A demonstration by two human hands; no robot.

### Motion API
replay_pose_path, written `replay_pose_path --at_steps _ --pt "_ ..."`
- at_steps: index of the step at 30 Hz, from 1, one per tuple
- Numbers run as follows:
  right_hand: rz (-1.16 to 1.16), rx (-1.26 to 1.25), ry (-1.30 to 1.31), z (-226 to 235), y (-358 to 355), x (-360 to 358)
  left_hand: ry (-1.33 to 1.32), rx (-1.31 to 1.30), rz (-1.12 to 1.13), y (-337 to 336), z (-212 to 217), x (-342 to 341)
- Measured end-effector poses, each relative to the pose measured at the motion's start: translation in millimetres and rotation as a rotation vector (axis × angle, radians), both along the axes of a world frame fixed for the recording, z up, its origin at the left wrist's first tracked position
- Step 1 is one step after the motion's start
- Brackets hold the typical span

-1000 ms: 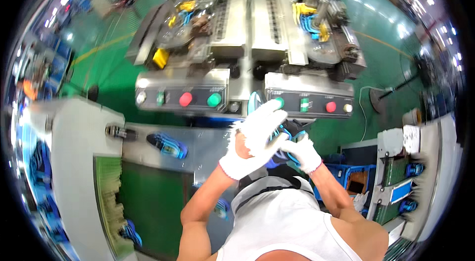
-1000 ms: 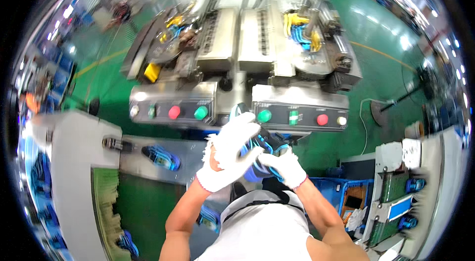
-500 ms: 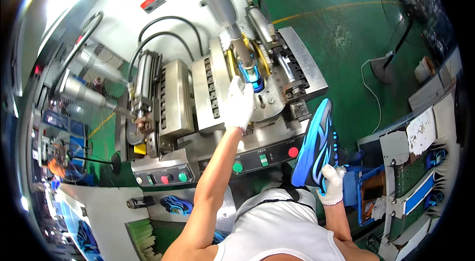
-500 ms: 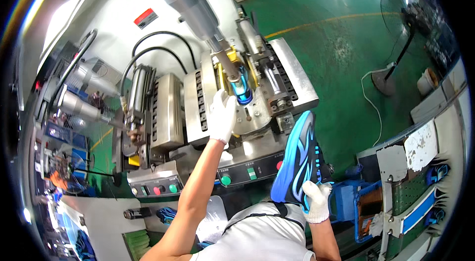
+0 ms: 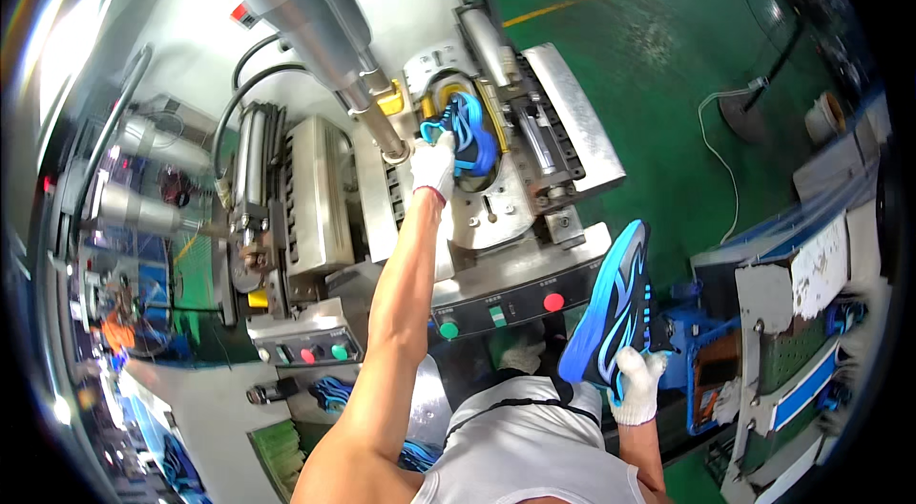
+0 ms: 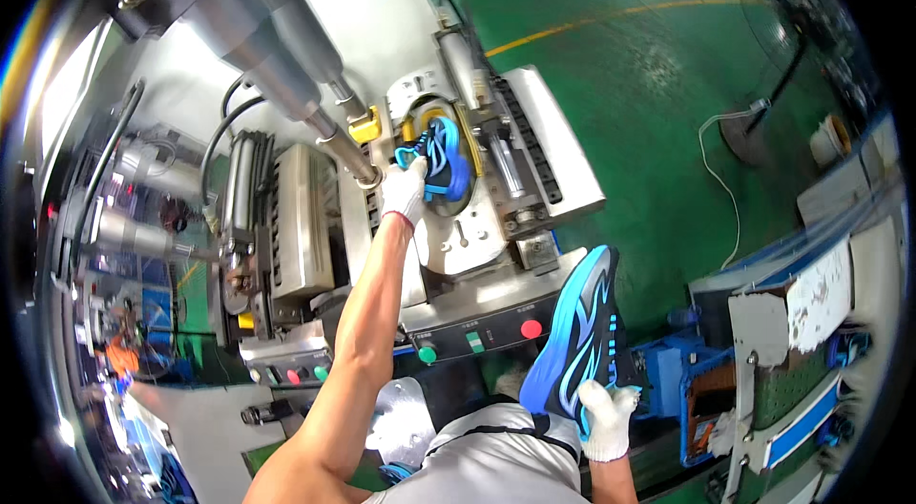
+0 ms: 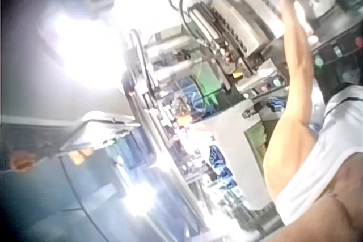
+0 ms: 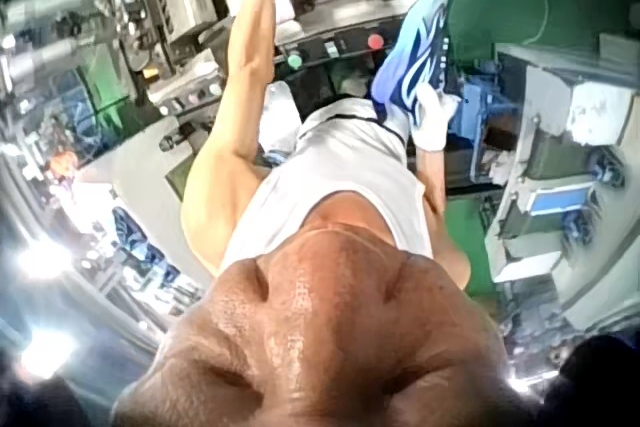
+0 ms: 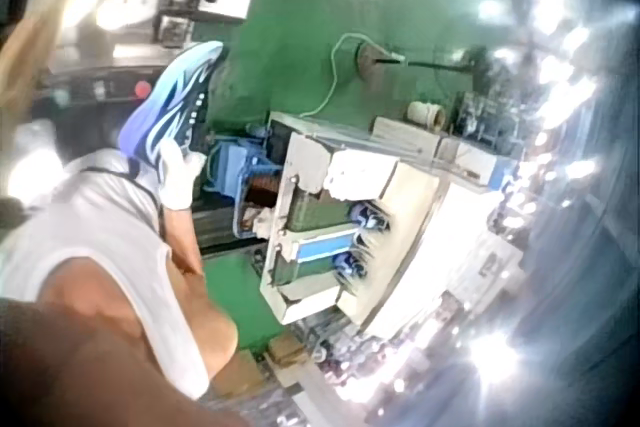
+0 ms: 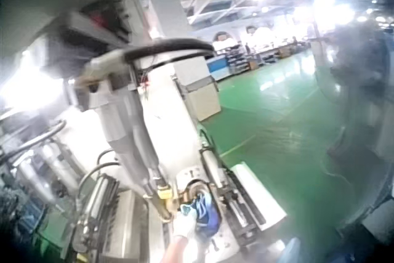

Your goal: The person picks up shoes from a conveyor belt, places them into a lasting machine to shape the heels, and then returns them to the conveyor belt.

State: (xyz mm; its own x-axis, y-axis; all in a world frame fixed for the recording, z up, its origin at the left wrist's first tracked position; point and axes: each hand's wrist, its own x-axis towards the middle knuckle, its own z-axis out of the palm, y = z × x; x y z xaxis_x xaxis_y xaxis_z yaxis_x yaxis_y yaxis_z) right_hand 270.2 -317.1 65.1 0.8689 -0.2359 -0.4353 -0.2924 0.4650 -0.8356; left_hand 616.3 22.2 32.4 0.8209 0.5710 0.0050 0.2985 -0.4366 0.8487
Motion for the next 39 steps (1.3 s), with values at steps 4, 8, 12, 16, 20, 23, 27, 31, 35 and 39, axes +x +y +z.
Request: replay_pose_path --at_steps 4,8,12,16,20,23,27,31,35,39 --pt "0.155 -0.204 -0.075 8.2 15.9 56.6 -0.063 -0.134 -0.193 14.3 42.9 -101.8" --pt "0.349 -0.247 -0.216 41.9 76.2 174.9 -0.054 -0.186 -0.217 26.2 87.6 -245.3" --pt "0.628 -0.03 -0.314 26.9 187.0 324.5 0.105 -0.57 -0.134 67.9 63.7 -400.2" --pt "0.875 -1.37 -0.274 -74.1 250.3 444.9 0.389 -0.506 0.065 65.0 46.1 -509.3" --pt "0.539 -1.47 -0.248 -95.7 266.4 448.5 0.622 -0.22 0.501 39.6 -18.8 -614.3" --pt "0.601 -1.648 -0.345 -125.7 271.6 471.8 0.666 -0.023 0.819 6.7 -90.5 -671.5" --pt "0.723 -1.308 -0.455 -146.7 228.1 537.4 0.716 -0.262 0.912 -5.8 -190.5 -685.8" --pt "0.66 -1.431 -0.44 -151.4 251.1 480.6 0.683 -0.353 1.07 -37.3 -175.5 -697.8" --pt "0.695 -0.971 -0.32 -144.3 234.6 534.2 0.681 -0.211 0.927 -17.9 -204.6 -704.9" --pt "0.659 -1.018 -0.313 -128.0 213.6 526.6 0.639 -0.421 0.829 19.4 -153.5 -694.1"
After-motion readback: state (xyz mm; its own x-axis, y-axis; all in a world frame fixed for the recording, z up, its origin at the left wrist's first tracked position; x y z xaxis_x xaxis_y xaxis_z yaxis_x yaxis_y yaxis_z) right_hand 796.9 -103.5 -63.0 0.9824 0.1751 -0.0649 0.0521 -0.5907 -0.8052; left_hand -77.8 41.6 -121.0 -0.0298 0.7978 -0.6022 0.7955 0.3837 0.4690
